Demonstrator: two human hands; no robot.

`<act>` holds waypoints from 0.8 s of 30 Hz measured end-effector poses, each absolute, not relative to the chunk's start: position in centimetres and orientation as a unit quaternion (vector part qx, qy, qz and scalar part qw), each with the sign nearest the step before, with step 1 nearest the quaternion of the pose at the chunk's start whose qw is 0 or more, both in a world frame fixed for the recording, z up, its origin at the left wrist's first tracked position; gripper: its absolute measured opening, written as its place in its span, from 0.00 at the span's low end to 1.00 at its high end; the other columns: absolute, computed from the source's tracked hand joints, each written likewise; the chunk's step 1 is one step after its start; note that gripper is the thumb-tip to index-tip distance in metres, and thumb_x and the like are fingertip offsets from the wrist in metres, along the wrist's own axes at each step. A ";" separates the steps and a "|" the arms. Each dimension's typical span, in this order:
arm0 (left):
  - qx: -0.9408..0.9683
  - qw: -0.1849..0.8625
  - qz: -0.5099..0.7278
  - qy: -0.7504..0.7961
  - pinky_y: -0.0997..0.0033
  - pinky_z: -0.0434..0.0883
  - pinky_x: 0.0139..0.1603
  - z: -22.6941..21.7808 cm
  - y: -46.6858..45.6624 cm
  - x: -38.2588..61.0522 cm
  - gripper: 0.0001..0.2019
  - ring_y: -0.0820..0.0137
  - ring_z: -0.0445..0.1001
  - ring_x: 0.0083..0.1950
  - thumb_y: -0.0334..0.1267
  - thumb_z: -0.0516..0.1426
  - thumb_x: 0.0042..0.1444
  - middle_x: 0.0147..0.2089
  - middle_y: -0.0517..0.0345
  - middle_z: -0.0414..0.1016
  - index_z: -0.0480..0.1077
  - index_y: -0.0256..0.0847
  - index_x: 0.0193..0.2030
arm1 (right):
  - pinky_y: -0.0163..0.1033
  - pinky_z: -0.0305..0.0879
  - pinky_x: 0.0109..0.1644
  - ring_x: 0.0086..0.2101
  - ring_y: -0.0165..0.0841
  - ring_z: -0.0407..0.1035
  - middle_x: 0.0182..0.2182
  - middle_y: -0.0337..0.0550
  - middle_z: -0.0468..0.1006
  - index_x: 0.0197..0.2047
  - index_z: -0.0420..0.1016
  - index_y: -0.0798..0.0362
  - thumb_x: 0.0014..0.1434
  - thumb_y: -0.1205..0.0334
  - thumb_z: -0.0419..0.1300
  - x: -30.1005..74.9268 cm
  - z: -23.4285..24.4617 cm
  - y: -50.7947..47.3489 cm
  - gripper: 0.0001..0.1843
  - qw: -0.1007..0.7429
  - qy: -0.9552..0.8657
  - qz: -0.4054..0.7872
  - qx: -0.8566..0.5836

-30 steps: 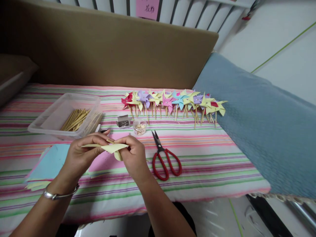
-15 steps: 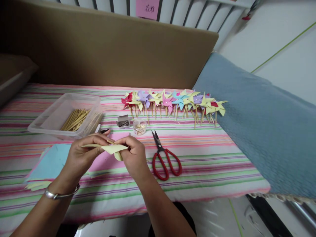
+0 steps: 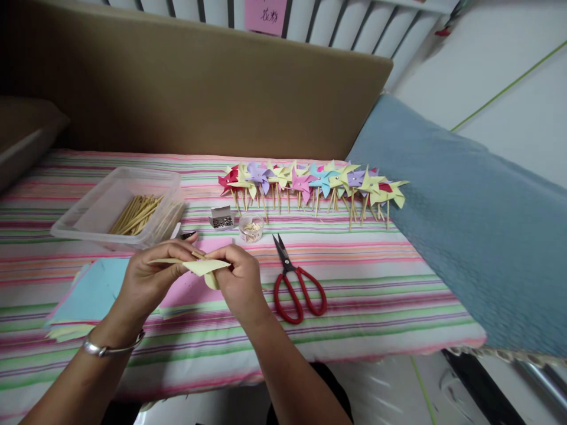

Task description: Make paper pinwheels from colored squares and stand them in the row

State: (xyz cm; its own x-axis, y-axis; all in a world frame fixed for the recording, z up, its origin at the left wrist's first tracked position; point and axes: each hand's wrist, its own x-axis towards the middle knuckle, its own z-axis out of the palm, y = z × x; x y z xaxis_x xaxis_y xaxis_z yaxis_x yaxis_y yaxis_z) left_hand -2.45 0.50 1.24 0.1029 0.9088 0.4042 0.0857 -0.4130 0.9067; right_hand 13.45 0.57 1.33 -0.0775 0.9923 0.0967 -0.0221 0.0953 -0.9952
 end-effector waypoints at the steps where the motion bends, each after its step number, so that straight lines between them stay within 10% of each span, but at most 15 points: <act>1: 0.640 0.377 0.546 0.388 0.50 0.61 0.63 1.2 0.5 -2.4 0.02 0.67 0.77 0.38 0.34 0.62 0.52 0.33 0.58 0.80 0.77 0.45 0.30 | 0.32 0.62 0.27 0.27 0.31 0.69 0.20 0.36 0.73 0.26 0.76 0.51 0.47 0.70 0.57 13.4 1.3 0.6 0.07 0.510 -0.538 0.499 -0.449; 24: 0.632 0.356 0.560 0.400 0.49 0.62 0.63 1.2 0.5 -2.3 0.01 0.67 0.77 0.38 0.35 0.62 0.51 0.33 0.58 0.80 0.76 0.45 0.30 | 0.30 0.57 0.22 0.19 0.27 0.62 0.16 0.33 0.69 0.27 0.76 0.52 0.48 0.68 0.57 13.1 1.5 0.3 0.06 0.511 -0.515 0.520 -0.451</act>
State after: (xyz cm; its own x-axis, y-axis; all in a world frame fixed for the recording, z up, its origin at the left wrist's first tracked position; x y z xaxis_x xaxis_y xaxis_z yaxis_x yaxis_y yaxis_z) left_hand -2.34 0.48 1.22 0.0532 0.9048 0.4226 0.1070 -0.4259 0.8984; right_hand 13.06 0.34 1.53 -0.0707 0.9959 0.0564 -0.0674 0.0517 -0.9964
